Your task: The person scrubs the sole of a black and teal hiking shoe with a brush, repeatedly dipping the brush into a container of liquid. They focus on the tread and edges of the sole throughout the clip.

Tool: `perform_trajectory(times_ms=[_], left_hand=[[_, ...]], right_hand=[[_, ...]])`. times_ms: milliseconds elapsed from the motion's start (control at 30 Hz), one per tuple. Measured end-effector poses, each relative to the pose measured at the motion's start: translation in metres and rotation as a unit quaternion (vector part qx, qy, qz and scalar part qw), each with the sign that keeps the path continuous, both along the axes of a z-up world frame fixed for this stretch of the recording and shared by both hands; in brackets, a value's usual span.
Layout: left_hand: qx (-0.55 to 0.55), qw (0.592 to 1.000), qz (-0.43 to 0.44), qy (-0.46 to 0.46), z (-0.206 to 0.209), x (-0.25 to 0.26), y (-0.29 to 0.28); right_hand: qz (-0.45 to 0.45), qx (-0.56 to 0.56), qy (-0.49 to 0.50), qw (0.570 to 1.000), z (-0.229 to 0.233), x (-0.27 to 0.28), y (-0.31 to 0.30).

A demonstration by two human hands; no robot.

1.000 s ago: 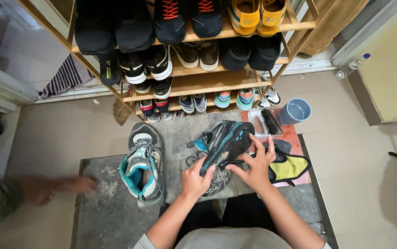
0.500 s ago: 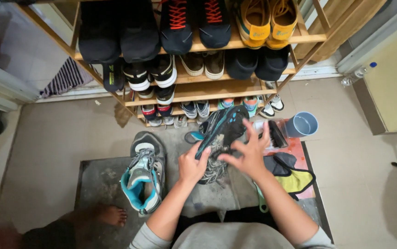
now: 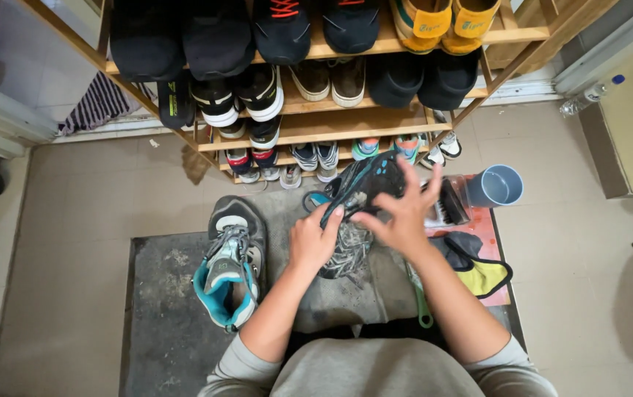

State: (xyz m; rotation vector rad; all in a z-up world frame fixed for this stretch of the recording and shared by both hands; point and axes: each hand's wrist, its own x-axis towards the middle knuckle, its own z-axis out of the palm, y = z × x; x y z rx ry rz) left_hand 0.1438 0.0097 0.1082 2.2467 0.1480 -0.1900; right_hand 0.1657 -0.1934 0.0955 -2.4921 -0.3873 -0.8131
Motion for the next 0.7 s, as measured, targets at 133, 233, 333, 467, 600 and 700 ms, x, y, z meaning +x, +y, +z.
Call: perform_trajectory(times_ms=[133, 233, 333, 467, 600, 700], left_hand=[[-0.014, 1.000, 0.006, 0.015, 0.001, 0.000, 0.006], [-0.025, 0.999, 0.016, 0.018, 0.007, -0.001, 0.008], [-0.021, 1.000, -0.001, 0.023, 0.011, -0.004, 0.005], [-0.009, 0.999, -0.013, 0.033, 0.014, -0.013, 0.005], [0.001, 0.999, -0.024, 0.032, 0.006, -0.016, 0.005], [-0.002, 0.999, -0.028, 0.018, 0.000, -0.018, 0.003]], right_hand=[[0.033, 0.001, 0.030, 0.999, 0.006, -0.004, 0.001], [-0.068, 0.015, 0.040, 0.997, 0.009, 0.004, -0.011], [0.018, 0.002, 0.037, 0.999, -0.004, 0.002, -0.002], [-0.008, 0.009, 0.039, 0.999, 0.000, -0.001, -0.016], [0.043, 0.006, 0.041, 0.998, 0.007, -0.011, 0.007], [-0.017, 0.013, 0.041, 0.999, -0.002, 0.000, -0.009]])
